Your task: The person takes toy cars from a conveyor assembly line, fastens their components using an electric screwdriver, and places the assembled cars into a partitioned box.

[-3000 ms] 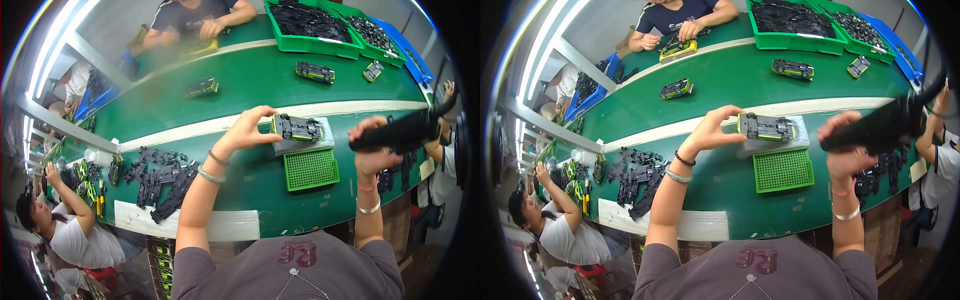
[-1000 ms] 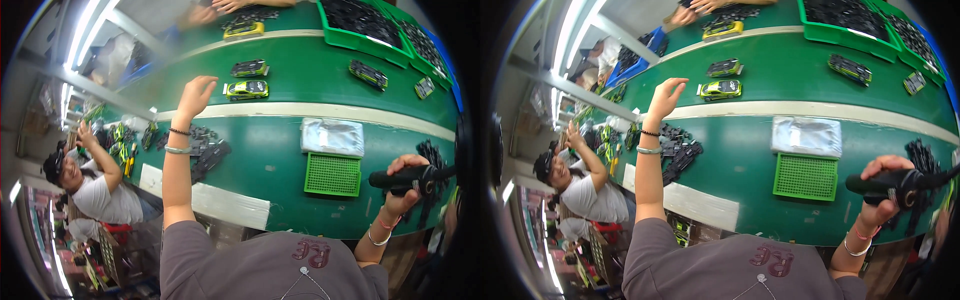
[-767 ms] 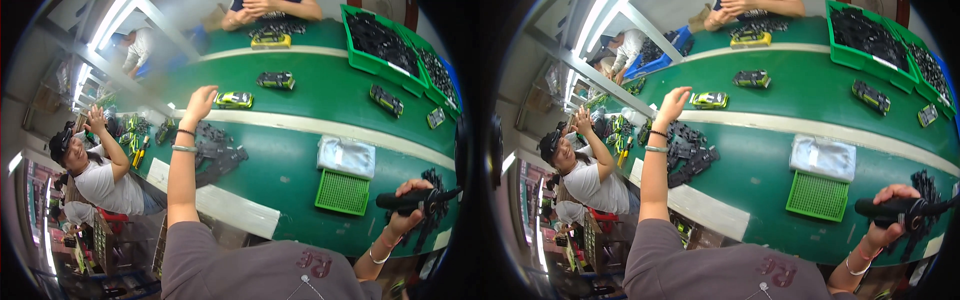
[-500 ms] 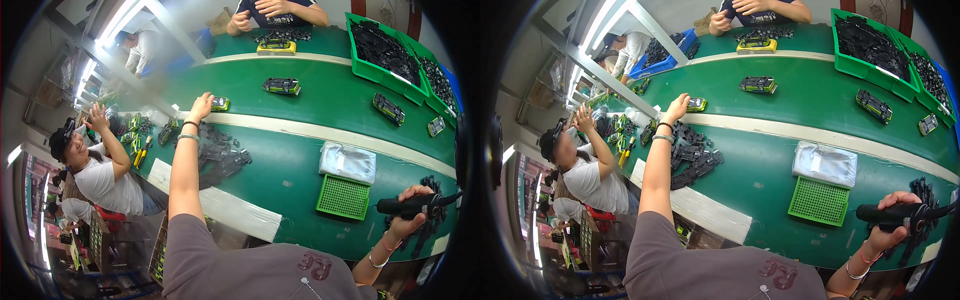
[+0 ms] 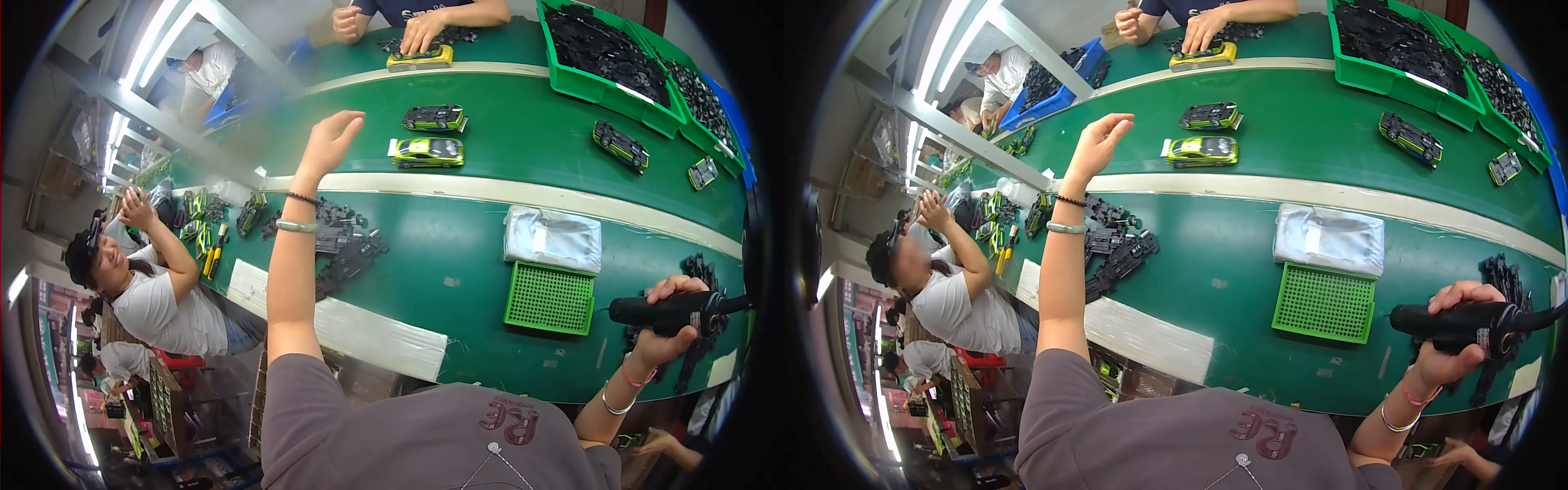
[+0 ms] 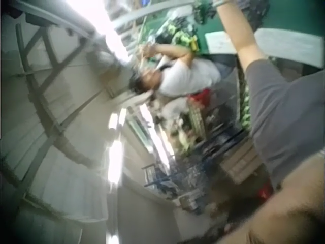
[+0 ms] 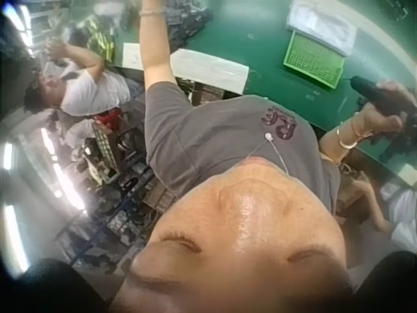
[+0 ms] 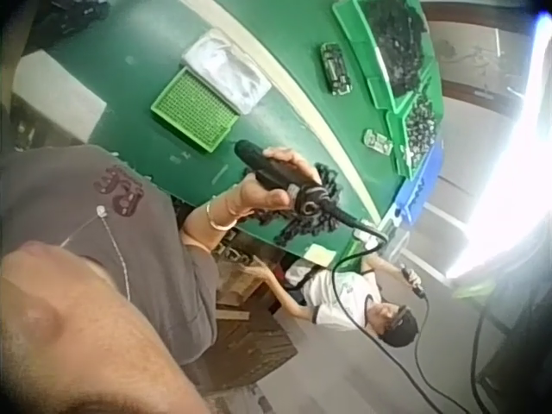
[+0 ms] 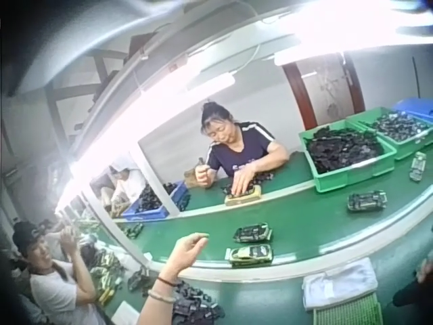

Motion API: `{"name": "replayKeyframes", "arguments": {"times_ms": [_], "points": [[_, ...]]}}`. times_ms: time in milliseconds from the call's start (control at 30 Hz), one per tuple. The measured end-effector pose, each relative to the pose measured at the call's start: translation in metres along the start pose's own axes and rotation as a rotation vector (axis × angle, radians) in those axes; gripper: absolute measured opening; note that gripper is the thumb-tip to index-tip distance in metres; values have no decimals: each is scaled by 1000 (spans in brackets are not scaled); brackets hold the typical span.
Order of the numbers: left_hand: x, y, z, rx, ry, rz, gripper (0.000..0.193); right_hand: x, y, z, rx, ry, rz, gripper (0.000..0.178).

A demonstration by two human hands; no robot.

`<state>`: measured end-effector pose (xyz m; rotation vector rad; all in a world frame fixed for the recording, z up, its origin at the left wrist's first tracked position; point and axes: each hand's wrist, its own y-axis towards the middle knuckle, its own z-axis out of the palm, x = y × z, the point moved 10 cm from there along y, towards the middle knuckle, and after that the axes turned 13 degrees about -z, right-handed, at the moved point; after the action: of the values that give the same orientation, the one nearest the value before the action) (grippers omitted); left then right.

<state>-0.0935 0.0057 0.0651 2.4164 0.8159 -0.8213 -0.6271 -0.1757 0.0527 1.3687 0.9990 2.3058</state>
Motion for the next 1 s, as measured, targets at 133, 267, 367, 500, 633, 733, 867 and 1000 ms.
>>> {"name": "replayKeyframes", "arguments": {"times_ms": [133,267,367,500,633,733,867,1000], "points": [[-70,-3,49,88,23,148,27,2,0,2,12,2,-8,71],[-141,-7,141,203,66,396,29,4,0,-2,-8,-40,-26,75],[-181,-8,204,253,105,537,32,5,1,0,-16,-19,-20,75],[-218,-5,255,286,120,514,30,6,2,2,-16,23,-18,69],[-219,-8,301,394,359,474,31,4,2,0,-34,53,-12,68],[-203,-12,303,364,363,514,32,6,5,-1,-38,54,-17,68],[-173,-16,245,204,342,566,31,9,5,-4,-51,45,-22,68],[-119,-3,160,174,241,422,30,6,2,-2,-29,17,-25,72]]}}
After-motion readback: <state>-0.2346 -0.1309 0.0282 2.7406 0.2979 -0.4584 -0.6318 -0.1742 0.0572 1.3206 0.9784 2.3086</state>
